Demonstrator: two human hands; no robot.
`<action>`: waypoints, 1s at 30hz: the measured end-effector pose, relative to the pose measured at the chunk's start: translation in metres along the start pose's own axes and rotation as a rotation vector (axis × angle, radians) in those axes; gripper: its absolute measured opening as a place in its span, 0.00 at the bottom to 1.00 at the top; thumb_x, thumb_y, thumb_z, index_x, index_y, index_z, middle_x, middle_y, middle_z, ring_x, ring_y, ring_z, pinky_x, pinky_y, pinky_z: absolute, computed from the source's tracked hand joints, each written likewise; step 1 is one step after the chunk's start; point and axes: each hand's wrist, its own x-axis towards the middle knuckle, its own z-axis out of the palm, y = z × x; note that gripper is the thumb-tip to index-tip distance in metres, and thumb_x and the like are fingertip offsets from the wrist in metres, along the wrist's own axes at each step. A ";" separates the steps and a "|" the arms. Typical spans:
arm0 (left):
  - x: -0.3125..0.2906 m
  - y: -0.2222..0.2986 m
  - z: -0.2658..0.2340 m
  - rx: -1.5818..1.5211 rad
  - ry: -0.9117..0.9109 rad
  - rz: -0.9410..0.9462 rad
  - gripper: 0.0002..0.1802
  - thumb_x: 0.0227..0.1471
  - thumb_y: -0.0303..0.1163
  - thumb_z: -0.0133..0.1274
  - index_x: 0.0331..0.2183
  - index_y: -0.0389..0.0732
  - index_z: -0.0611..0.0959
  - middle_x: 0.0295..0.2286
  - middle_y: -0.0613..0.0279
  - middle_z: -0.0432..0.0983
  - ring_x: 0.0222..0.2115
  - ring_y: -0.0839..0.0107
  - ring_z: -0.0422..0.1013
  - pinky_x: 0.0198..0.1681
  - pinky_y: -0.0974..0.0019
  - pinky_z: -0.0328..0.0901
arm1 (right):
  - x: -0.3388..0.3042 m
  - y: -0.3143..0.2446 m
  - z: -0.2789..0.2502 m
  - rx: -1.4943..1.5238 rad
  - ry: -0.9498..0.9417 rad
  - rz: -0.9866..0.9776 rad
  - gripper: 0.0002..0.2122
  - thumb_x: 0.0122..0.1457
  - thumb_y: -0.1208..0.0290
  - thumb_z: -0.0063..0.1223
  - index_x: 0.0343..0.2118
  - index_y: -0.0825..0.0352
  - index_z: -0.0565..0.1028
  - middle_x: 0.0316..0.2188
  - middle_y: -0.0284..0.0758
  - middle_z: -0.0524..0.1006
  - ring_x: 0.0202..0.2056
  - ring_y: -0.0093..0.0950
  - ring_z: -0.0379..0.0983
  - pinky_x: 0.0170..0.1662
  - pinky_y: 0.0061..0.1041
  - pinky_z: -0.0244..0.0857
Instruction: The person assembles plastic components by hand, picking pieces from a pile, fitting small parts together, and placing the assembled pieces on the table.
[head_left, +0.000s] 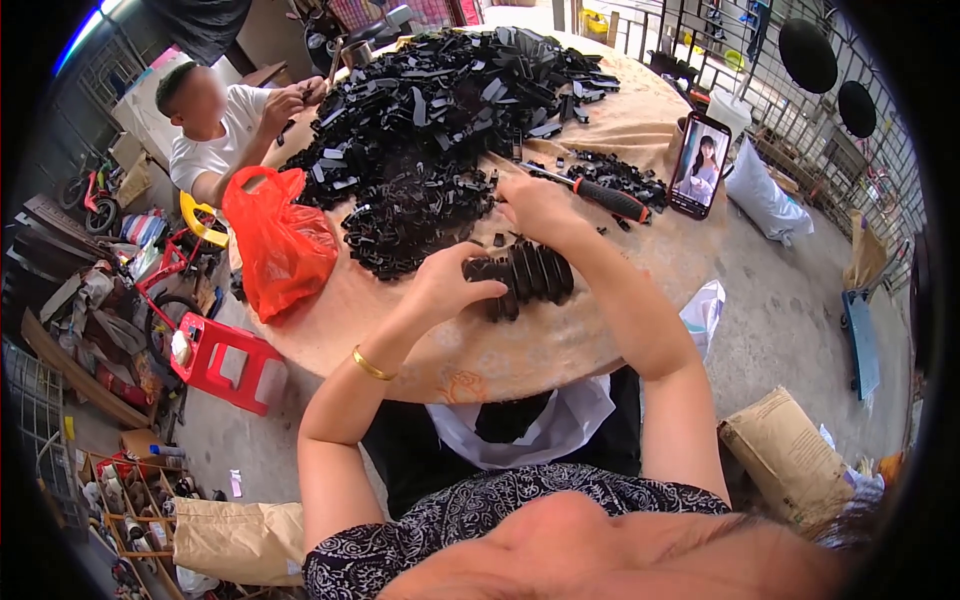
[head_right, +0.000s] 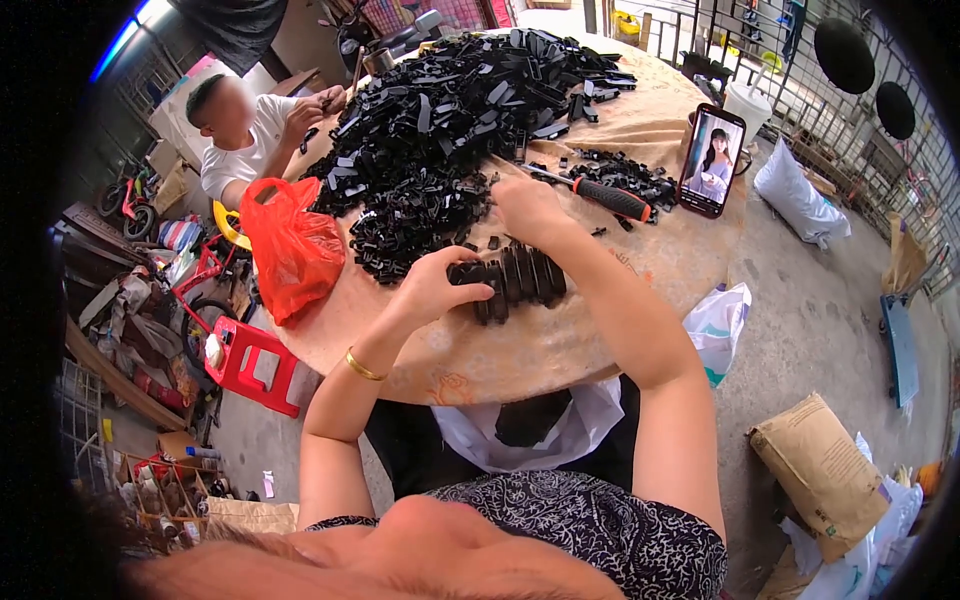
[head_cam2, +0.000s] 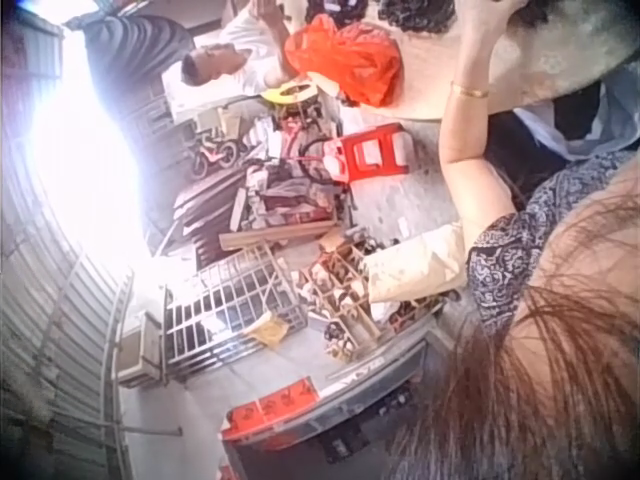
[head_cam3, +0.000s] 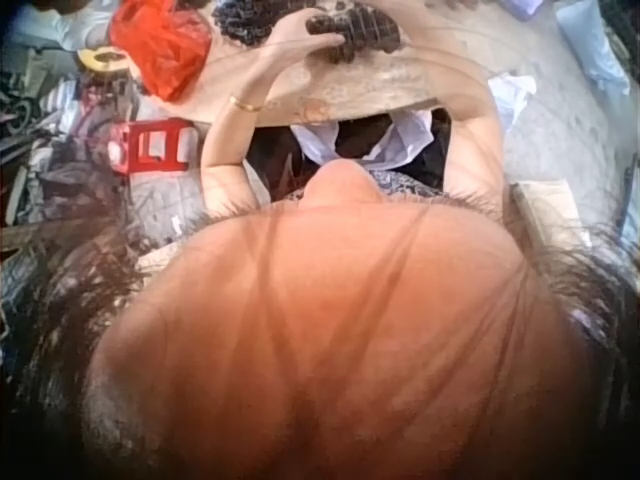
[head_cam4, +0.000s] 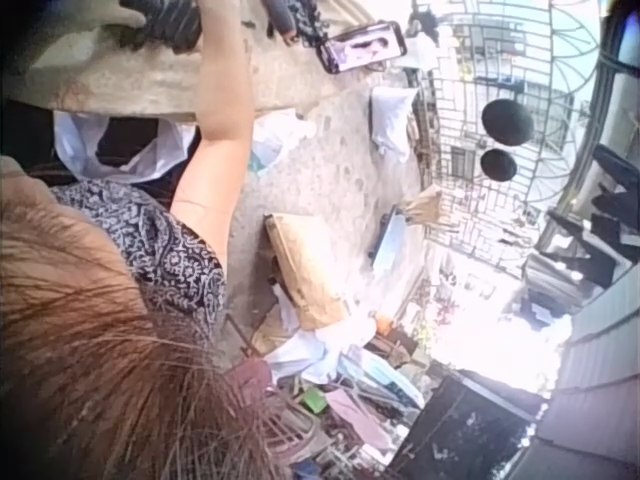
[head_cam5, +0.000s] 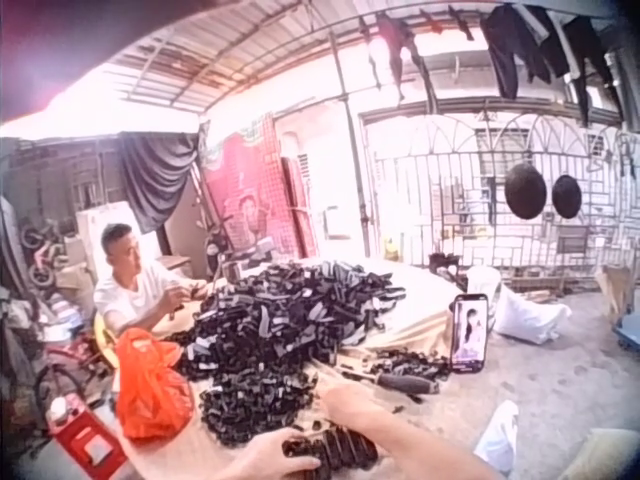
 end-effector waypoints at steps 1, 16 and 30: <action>0.000 0.001 -0.001 -0.095 0.026 -0.004 0.24 0.34 0.35 0.61 0.35 0.33 0.75 0.25 0.57 0.74 0.26 0.72 0.70 0.31 0.71 0.64 | -0.002 -0.002 -0.005 -0.003 0.001 0.000 0.09 0.48 0.68 0.49 0.28 0.69 0.73 0.29 0.40 0.73 0.36 0.37 0.69 0.38 0.31 0.63; 0.017 -0.031 -0.029 -1.354 0.230 -0.232 0.09 0.43 0.32 0.57 0.28 0.39 0.76 0.24 0.66 0.73 0.21 0.78 0.69 0.23 0.76 0.65 | -0.019 -0.053 -0.015 0.882 0.217 -0.132 0.07 0.49 0.72 0.54 0.28 0.71 0.73 0.15 0.32 0.70 0.19 0.15 0.62 0.22 0.17 0.58; 0.017 -0.019 -0.016 -1.190 0.349 -0.054 0.13 0.48 0.38 0.52 0.30 0.37 0.76 0.23 0.68 0.72 0.21 0.82 0.67 0.22 0.78 0.63 | -0.023 -0.062 -0.010 1.002 0.255 -0.010 0.08 0.50 0.71 0.53 0.26 0.72 0.73 0.14 0.31 0.70 0.16 0.14 0.60 0.19 0.16 0.56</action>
